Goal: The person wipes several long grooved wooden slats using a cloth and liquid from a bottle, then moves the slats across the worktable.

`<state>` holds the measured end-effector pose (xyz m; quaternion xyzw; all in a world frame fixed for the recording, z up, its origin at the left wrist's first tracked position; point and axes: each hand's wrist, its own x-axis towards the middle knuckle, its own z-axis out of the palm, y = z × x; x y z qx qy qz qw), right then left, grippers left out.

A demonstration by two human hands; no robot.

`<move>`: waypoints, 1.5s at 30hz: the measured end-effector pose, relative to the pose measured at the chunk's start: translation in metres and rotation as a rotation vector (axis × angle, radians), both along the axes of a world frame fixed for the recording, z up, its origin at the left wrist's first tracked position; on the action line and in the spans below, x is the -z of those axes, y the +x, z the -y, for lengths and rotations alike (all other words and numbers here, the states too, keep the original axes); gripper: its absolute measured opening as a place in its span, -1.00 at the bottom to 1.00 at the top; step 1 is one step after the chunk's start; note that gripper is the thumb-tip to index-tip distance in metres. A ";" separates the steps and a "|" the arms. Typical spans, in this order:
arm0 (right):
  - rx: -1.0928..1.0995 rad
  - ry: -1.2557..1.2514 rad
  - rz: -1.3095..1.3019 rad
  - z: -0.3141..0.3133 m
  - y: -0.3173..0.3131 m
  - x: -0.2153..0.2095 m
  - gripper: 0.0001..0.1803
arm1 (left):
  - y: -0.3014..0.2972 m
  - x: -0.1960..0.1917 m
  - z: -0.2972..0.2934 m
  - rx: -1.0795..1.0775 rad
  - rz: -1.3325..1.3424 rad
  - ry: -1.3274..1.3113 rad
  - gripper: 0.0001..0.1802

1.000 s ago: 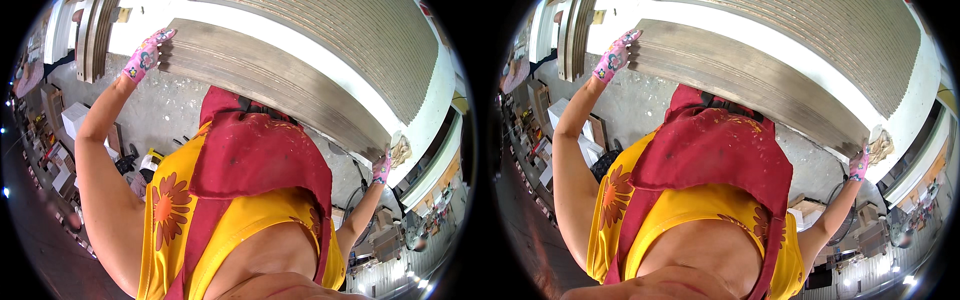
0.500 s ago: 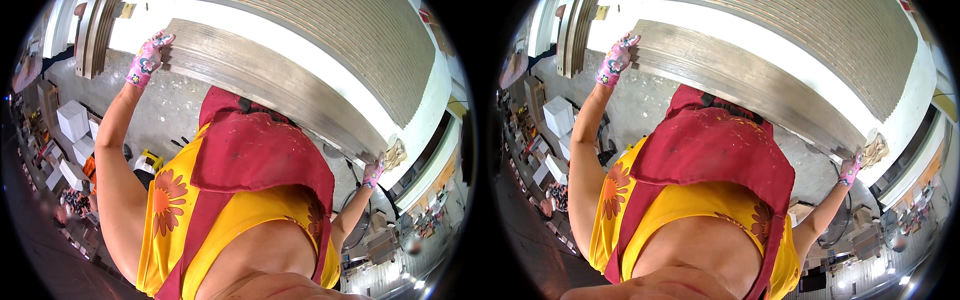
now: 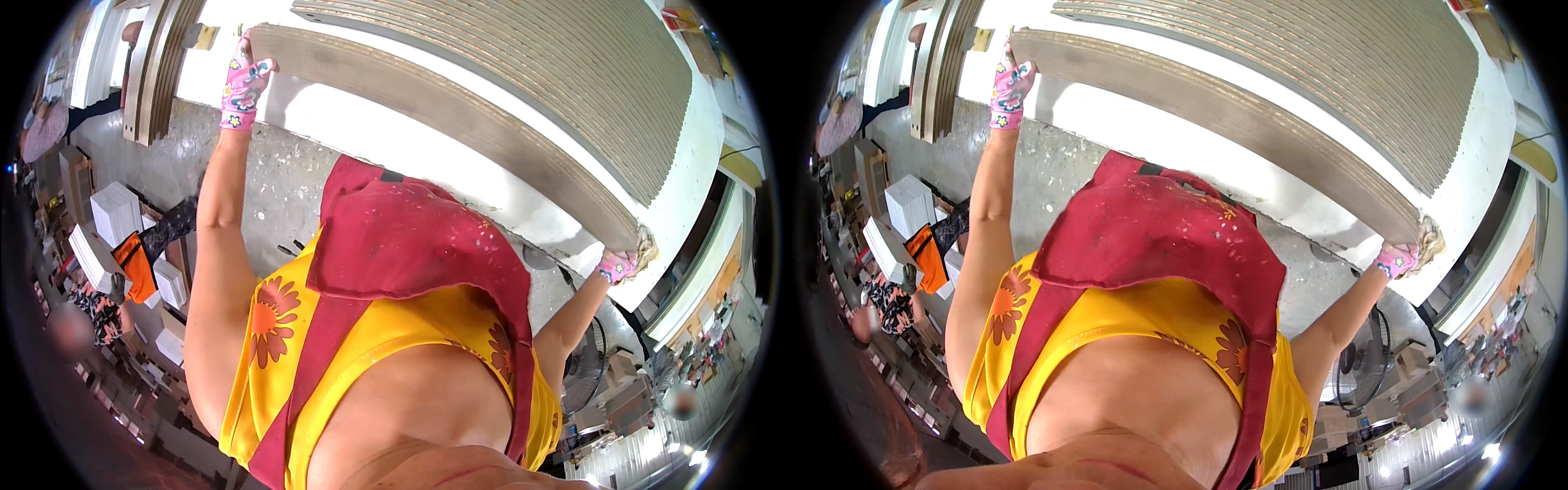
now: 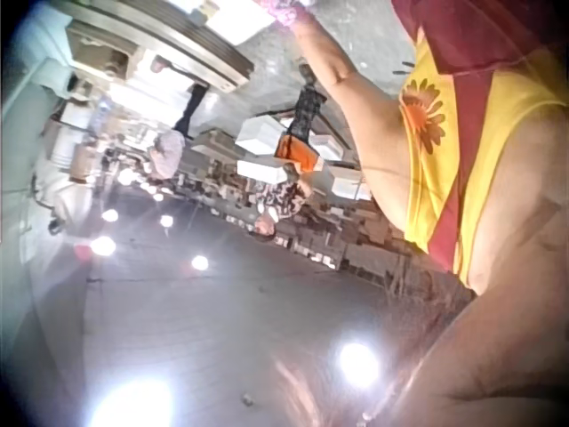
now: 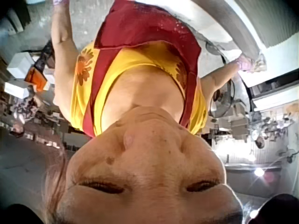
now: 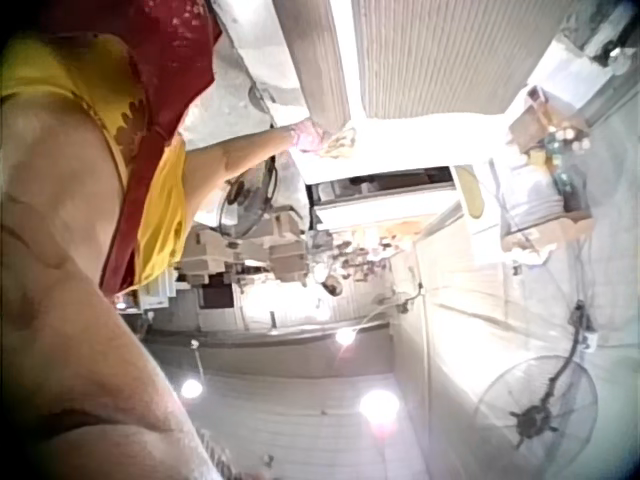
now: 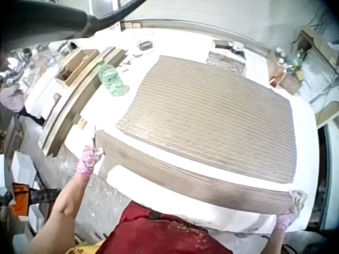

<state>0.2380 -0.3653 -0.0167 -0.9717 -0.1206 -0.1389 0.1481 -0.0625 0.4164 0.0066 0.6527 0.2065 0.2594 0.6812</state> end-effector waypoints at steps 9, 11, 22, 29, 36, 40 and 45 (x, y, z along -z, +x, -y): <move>0.288 -0.217 -0.061 -0.032 -0.022 0.012 -0.50 | -0.016 -0.002 0.022 0.029 0.052 0.082 0.00; 0.299 0.217 -0.155 -0.047 -0.033 0.002 -0.50 | -0.013 -0.004 0.035 -0.055 0.043 0.071 -0.10; 0.281 0.997 -0.381 -0.098 -0.053 -0.064 -0.46 | -0.023 -0.010 0.040 -0.083 -0.155 -0.048 -0.11; 0.182 1.259 -0.510 -0.077 -0.056 -0.053 -0.38 | -0.025 -0.011 0.039 0.015 -0.118 -0.145 -0.04; 0.024 0.760 -0.504 -0.062 -0.053 -0.052 -0.49 | -0.030 -0.006 0.035 -0.114 -0.272 -0.246 -0.19; 0.245 0.839 -0.762 -0.027 -0.023 -0.060 -0.53 | -0.025 -0.028 0.007 0.175 -0.330 -0.151 -0.19; 0.415 0.997 -0.654 -0.023 0.051 -0.063 -0.39 | 0.020 -0.041 -0.046 0.186 -0.335 -0.084 -0.20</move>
